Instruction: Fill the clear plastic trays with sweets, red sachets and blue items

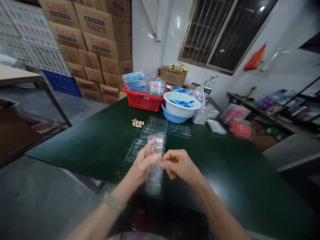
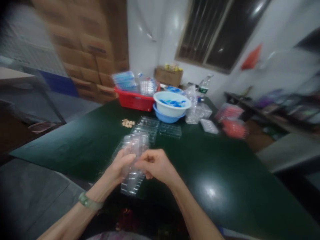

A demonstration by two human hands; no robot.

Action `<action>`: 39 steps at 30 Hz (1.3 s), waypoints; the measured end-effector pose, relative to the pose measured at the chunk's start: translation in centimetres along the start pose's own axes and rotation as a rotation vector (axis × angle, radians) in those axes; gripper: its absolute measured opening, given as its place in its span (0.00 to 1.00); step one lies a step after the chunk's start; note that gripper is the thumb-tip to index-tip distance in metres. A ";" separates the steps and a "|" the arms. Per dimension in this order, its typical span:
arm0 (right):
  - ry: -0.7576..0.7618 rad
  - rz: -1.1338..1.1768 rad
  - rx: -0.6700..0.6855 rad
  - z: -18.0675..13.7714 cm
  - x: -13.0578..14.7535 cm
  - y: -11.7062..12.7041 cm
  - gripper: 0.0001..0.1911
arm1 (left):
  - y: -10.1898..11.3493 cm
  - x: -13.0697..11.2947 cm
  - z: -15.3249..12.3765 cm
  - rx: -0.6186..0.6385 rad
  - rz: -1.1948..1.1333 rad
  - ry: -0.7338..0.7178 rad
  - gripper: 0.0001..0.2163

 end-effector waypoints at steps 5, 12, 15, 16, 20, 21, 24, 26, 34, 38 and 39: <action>0.029 -0.049 0.090 -0.7 0.2 -1.0 0.14 | -1.7 0.8 -1.1 0.100 0.015 0.079 0.23; 0.175 -0.007 -0.100 -3.4 2.8 1.2 0.12 | -0.7 0.2 -0.5 0.133 -0.143 0.057 0.27; 0.199 0.240 -0.293 -4.7 0.5 5.8 0.12 | 1.6 -0.3 0.0 0.072 -0.235 0.057 0.27; 0.194 0.337 -0.363 -5.0 -1.2 7.5 0.12 | 2.1 -0.6 0.0 0.053 -0.243 0.046 0.26; 0.026 0.714 -0.659 -5.5 -10.8 12.7 0.11 | 2.5 -1.0 0.0 0.013 -0.234 0.019 0.26; -0.007 0.760 -0.713 -5.4 -12.7 13.4 0.11 | 2.2 -0.8 0.0 0.009 -0.228 0.020 0.26; -0.047 0.799 -0.801 -4.7 -15.4 14.6 0.09 | 1.4 -0.4 0.0 -0.003 -0.189 0.008 0.27; -0.049 0.809 -0.817 -3.8 -15.6 14.8 0.08 | 1.2 -0.1 0.1 -0.029 -0.143 -0.011 0.28; 0.041 0.847 -0.811 -4.6 -14.0 16.3 0.14 | -2.1 -1.0 1.1 0.080 0.289 -0.080 0.33; 0.089 0.826 -0.861 -10.3 -14.6 19.4 0.15 | -7.8 -1.4 1.8 0.338 0.796 -0.291 0.45; 0.102 0.822 -0.888 -12.0 -15.0 20.2 0.15 | -8.9 -1.1 2.1 0.363 0.929 -0.352 0.47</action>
Point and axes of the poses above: each hand's wrist, its own z-axis towards the middle knuckle, its own y-axis out of the back of the hand, x = y × z, the point moved 10 cm from there along z, towards the middle knuckle, and after that the axes turned 2 degrees about -y, right-handed, at the moved point
